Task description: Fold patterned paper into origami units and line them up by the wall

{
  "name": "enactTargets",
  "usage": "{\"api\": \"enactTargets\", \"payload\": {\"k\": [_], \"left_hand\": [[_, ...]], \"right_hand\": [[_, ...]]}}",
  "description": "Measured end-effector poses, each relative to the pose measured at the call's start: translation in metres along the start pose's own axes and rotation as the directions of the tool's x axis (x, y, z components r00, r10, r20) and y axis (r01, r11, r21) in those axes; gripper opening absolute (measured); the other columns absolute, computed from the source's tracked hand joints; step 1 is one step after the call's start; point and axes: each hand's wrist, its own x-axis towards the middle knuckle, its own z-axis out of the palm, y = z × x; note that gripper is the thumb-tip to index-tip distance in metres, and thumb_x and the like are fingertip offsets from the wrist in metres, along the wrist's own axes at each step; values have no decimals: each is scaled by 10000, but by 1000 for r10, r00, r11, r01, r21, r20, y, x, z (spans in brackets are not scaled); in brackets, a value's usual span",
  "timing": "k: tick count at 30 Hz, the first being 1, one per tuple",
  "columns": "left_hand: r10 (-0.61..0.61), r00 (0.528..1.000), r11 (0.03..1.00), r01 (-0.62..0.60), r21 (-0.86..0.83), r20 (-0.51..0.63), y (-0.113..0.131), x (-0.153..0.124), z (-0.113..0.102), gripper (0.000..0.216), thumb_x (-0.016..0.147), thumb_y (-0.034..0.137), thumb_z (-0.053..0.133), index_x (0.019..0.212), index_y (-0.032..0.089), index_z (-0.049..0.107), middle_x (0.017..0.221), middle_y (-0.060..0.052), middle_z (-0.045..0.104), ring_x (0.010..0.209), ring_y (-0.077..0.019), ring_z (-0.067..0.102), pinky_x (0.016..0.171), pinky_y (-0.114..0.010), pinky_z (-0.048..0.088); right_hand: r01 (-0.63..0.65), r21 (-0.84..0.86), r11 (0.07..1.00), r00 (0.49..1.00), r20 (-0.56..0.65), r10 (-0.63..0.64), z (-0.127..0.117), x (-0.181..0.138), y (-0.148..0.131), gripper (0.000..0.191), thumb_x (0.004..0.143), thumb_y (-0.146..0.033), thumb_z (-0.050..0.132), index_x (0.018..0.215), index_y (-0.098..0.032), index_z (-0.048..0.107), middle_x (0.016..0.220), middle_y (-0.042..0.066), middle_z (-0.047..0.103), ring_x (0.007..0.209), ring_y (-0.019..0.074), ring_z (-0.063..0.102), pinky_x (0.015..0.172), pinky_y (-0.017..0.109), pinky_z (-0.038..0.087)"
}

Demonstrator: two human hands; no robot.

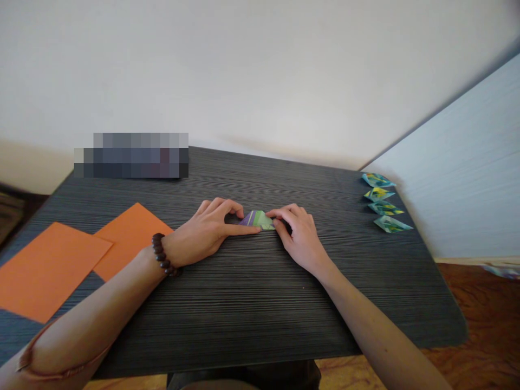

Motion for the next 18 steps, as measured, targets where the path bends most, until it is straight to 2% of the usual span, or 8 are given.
{"api": "enactTargets", "payload": {"k": [3, 8, 13, 18], "left_hand": [[20, 1000, 1000, -20, 19, 8, 2, 1, 0, 782, 736, -49, 371, 1306, 487, 384, 1230, -24, 427, 1143, -240, 376, 960, -457, 315], [22, 1000, 997, -22, 71, -2, 1, 0, 4, 783, 717, -52, 384, 1293, 477, 409, 1361, 10, 347, 1305, -278, 226, 1064, -546, 198], [9, 1000, 997, -11, 78, 25, 0, 0, 3, 781, 726, -35, 400, 1298, 497, 386, 1425, 41, 277, 1327, -287, 212, 1079, -574, 178], [6, 1000, 997, -8, 82, 27, 1, 0, 1, 769, 734, -35, 399, 1297, 490, 393, 1429, 41, 282, 1331, -286, 214, 1085, -569, 179]], "right_hand": [[2, 2, 1000, 1000, 0, -2, -1, 0, -1, 233, 889, -185, 466, 1038, -290, 611, 954, 33, 589, 898, 192, 511, 753, 332, 343], [9, 11, 1000, 1000, 21, -10, -2, 1, 0, 245, 889, -176, 469, 1053, -298, 604, 966, 27, 598, 906, 191, 512, 755, 335, 347], [21, 0, 1000, 1000, 21, -21, -1, 1, 3, 250, 890, -180, 467, 1063, -303, 601, 969, 34, 596, 896, 194, 516, 747, 336, 350], [58, 4, 998, 998, -32, -58, 2, -2, 2, 241, 894, -191, 468, 1066, -292, 603, 958, 34, 572, 888, 181, 515, 767, 336, 371]]}}
